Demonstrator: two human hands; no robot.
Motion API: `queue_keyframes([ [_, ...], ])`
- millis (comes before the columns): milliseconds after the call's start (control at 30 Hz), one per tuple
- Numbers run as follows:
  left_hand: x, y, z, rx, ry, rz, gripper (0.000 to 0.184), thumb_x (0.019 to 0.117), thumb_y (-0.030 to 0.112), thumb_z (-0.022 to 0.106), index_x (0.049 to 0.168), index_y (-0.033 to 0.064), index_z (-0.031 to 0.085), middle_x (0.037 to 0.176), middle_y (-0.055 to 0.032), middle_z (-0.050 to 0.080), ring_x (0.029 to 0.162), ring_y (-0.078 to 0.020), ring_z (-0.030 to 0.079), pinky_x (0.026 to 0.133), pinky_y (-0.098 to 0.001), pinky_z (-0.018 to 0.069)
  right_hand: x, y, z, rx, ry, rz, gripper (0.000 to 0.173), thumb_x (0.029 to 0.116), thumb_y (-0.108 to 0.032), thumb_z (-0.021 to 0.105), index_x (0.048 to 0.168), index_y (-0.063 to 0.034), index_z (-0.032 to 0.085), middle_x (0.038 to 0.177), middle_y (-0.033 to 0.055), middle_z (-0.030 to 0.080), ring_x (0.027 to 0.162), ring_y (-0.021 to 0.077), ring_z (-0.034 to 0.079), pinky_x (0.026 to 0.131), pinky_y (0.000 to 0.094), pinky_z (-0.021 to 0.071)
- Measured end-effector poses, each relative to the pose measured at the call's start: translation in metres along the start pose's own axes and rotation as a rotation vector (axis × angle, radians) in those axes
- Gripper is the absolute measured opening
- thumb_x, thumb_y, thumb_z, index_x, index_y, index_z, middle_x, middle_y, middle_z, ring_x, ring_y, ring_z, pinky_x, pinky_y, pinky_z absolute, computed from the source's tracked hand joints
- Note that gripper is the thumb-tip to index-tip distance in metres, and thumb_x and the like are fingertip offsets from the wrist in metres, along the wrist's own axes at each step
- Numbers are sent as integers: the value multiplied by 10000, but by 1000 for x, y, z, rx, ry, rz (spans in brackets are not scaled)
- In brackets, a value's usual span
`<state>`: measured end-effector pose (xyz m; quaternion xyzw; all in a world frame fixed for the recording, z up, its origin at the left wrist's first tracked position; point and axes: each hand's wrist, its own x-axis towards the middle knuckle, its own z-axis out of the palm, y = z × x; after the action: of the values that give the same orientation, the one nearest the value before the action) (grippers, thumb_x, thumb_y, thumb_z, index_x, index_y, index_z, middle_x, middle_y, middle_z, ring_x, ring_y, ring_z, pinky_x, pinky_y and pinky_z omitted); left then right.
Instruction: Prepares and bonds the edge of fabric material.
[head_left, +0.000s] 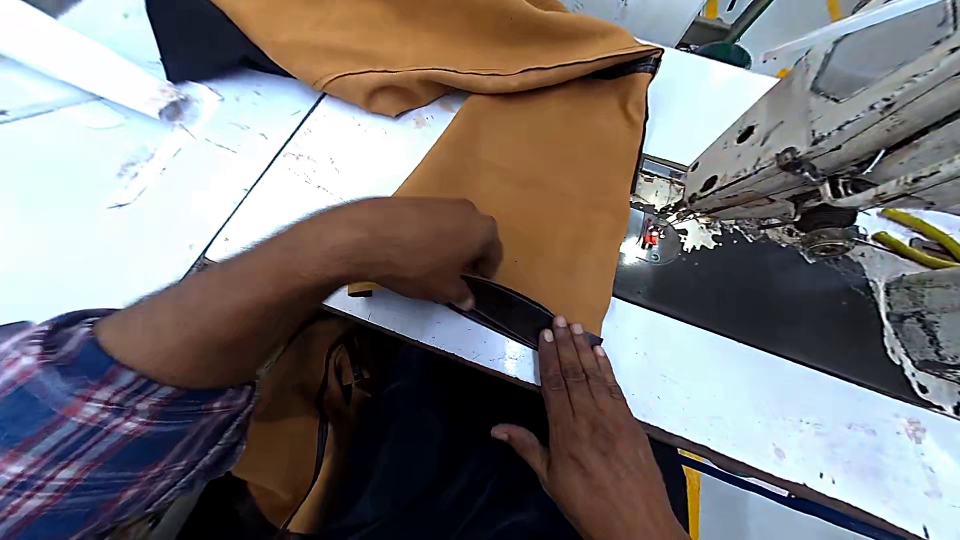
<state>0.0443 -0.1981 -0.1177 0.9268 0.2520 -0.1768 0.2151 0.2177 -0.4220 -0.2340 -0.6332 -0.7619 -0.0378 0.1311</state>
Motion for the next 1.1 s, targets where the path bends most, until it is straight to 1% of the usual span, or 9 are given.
queue_keyframes([
  [100,-18,-23,0,-21,32,-27,167,950,355,730,916,192,736,771,66,668,704,-67,637,652,-311,545,1,0,-1,-11,-3,-1,993,964,-770,345,1530,40,434,1601,195,422,1510,316,373,1242,482,308],
  [300,-21,-42,6,-161,66,-46,354,992,442,638,808,146,693,617,41,557,556,-82,535,526,-312,444,2,1,-1,-42,-15,-15,994,973,-757,336,1519,68,431,1578,232,439,1487,350,406,1220,515,327],
  [400,-21,-44,11,-216,71,-55,375,987,448,645,773,142,667,589,38,524,524,-83,502,494,-304,412,2,0,-1,-49,-17,-14,1003,974,-758,326,1514,80,432,1567,249,445,1473,374,421,1220,527,326],
  [467,-24,-42,14,-236,82,-68,353,968,434,682,769,142,670,589,40,532,514,-73,506,478,-285,419,2,-2,-2,-57,-18,-6,1012,969,-766,321,1502,85,448,1553,259,459,1460,389,436,1209,535,337],
  [667,-25,-36,25,-203,168,-74,303,929,395,742,773,143,683,705,37,570,624,-72,535,560,-281,429,21,-18,-21,-65,-41,58,1059,942,-812,279,1417,94,551,1513,267,504,1436,411,463,1187,560,362],
  [767,-25,-37,28,-199,192,-75,300,921,407,748,783,145,698,727,38,580,642,-71,548,574,-275,444,35,-27,-10,53,39,-37,1091,934,-814,330,1513,109,402,1585,279,398,1496,392,375,1217,547,319],
  [833,-25,-37,29,-196,192,-75,307,917,414,752,776,149,690,729,39,575,645,-69,547,572,-266,444,40,-29,4,101,39,-98,1095,925,-821,344,1560,71,343,1638,238,330,1539,353,301,1248,528,277],
  [967,-25,-38,29,-182,188,-76,307,916,423,751,790,148,694,732,39,582,649,-74,552,577,-272,450,40,-30,17,32,6,-104,1115,901,-853,323,1576,33,350,1654,199,322,1548,316,292,1265,503,252],
  [1100,-24,-37,29,-176,180,-97,288,911,424,758,829,151,718,763,35,599,671,-77,572,592,-278,475,45,-34,3,20,-62,-77,1140,883,-880,293,1547,39,406,1629,194,375,1529,316,337,1248,493,292],
])
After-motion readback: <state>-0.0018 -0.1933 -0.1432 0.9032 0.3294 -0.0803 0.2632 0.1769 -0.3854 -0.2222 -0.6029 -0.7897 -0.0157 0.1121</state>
